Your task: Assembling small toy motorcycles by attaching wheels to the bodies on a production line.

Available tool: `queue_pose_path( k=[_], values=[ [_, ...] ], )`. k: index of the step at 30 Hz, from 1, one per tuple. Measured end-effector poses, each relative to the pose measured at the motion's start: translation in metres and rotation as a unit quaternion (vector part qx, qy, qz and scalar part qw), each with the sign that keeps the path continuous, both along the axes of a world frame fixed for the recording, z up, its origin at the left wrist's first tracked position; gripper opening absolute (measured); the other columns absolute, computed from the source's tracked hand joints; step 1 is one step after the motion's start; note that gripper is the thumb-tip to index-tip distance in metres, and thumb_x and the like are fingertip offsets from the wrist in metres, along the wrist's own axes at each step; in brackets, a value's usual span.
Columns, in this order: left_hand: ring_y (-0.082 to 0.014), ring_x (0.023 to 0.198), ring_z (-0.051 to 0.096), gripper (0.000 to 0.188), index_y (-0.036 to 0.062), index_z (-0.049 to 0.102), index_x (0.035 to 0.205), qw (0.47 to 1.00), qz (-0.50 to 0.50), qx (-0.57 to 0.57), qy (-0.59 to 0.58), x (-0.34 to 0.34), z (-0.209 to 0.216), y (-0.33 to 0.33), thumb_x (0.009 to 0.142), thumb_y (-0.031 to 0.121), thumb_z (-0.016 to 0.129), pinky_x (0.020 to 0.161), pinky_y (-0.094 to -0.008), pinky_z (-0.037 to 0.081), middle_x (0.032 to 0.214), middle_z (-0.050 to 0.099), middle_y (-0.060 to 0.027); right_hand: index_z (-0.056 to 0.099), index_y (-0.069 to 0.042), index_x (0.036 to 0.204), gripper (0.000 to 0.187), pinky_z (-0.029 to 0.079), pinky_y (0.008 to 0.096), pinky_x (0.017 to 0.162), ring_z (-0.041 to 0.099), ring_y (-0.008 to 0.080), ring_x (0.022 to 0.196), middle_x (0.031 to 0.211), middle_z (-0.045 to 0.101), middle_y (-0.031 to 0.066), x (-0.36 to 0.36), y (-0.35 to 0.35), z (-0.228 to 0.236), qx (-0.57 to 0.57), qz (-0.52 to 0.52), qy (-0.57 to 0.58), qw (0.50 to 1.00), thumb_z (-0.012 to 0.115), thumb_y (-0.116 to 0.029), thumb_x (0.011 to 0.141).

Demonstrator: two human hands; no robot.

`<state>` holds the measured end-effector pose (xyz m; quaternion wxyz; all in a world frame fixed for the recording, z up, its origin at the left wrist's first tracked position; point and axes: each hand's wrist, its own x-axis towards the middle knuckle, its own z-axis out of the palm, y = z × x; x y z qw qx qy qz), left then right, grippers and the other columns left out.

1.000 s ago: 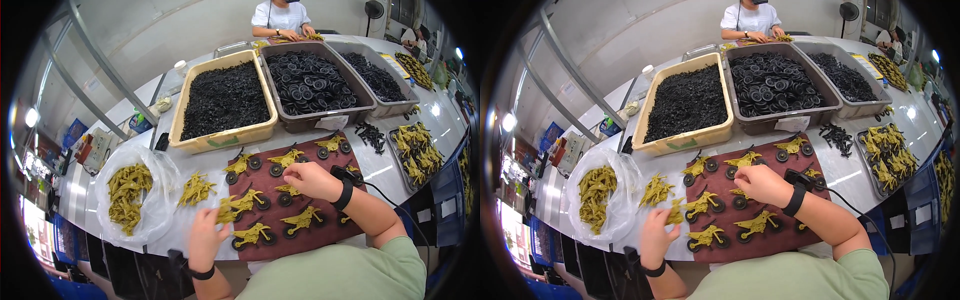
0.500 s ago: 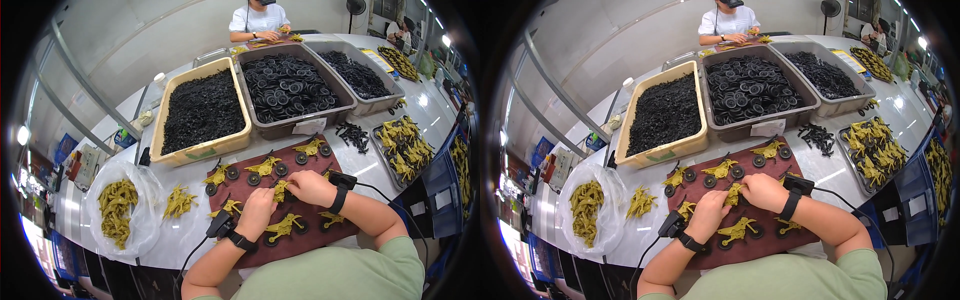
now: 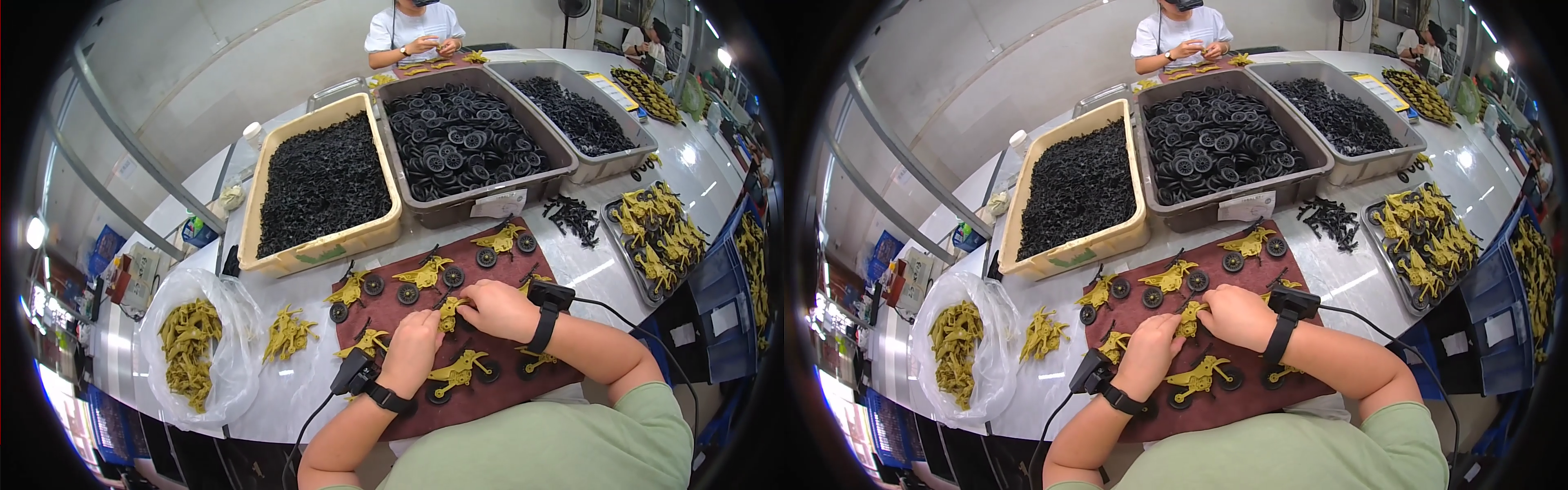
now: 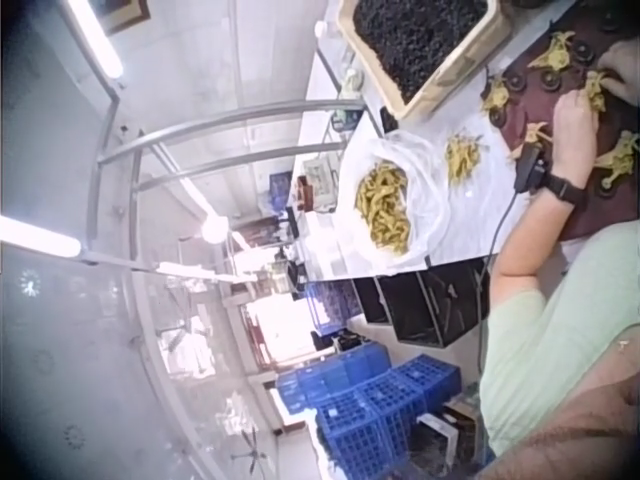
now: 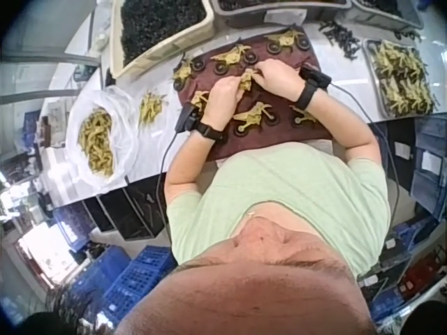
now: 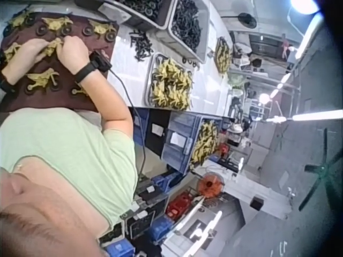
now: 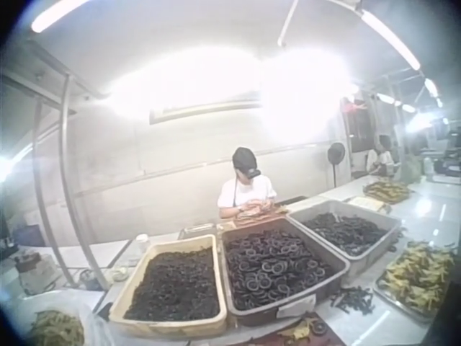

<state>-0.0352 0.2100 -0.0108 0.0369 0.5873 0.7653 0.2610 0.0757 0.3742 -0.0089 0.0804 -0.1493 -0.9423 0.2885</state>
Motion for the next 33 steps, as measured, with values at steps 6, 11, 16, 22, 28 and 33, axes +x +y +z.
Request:
queue_pose_path(
  k=[6,11,16,22,28,33],
  values=[
    [-0.0316,0.097,0.061,0.032,-0.0021,0.060,0.103,0.999,-0.004,-0.037,0.003,-0.002,0.003,0.001,0.074,0.005,0.069,0.086,-0.0391,0.048,0.102,0.064,-0.0174,0.063,0.000,0.091,0.027,0.051,0.0426,0.075,0.062,0.0344,0.084,0.089,0.061,0.0172,-0.001,-0.003,0.005,0.016,-0.012,0.001,1.000,0.064,-0.027,0.084],
    [-0.0323,0.094,0.060,0.031,-0.0041,0.058,0.104,0.998,-0.012,-0.059,0.034,-0.001,0.000,0.001,0.075,0.005,0.066,0.085,-0.0385,0.048,0.099,0.063,-0.0184,0.063,-0.002,0.093,0.028,0.051,0.0428,0.073,0.062,0.0339,0.084,0.090,0.061,0.0164,-0.003,-0.004,-0.002,0.025,-0.008,-0.004,1.000,0.064,-0.029,0.085],
    [-0.0287,0.099,0.057,0.033,-0.0099,0.053,0.104,0.956,0.011,-0.091,0.278,0.015,-0.014,0.001,0.080,0.011,0.061,0.086,-0.0365,0.047,0.101,0.058,-0.0192,0.063,-0.003,0.094,0.028,0.051,0.0431,0.073,0.062,0.0340,0.083,0.091,0.061,0.0164,-0.004,-0.005,-0.003,0.033,-0.013,-0.011,0.999,0.063,-0.029,0.086],
    [-0.0293,0.086,0.062,0.025,-0.0060,0.055,0.099,0.969,0.043,-0.136,0.203,0.016,-0.010,0.010,0.078,0.006,0.060,0.075,-0.0358,0.050,0.091,0.061,-0.0185,0.064,-0.004,0.107,0.041,0.050,0.0383,0.074,0.060,0.0304,0.080,0.095,0.059,0.0167,-0.012,0.024,0.001,-0.045,0.114,-0.055,0.991,0.063,-0.040,0.087],
    [-0.0350,0.071,0.064,0.028,-0.0020,0.061,0.102,0.995,0.003,0.051,-0.082,0.006,0.036,-0.013,0.076,0.008,0.063,0.064,-0.0388,0.052,0.080,0.064,-0.0210,0.061,-0.009,0.117,0.047,0.044,0.0316,0.088,0.051,0.0192,0.102,0.111,0.054,0.0065,0.009,0.022,0.019,-0.249,0.180,0.082,0.948,0.075,-0.034,0.080],
    [-0.0321,0.071,0.065,0.026,-0.0014,0.064,0.103,0.978,-0.038,0.139,-0.148,0.010,0.051,-0.022,0.080,0.011,0.065,0.064,-0.0356,0.051,0.082,0.066,-0.0167,0.059,0.000,0.114,0.036,0.048,0.0273,0.086,0.054,0.0111,0.099,0.108,0.056,0.0048,0.019,-0.007,0.029,-0.444,0.145,0.129,0.875,0.072,-0.016,0.084]
  ],
)
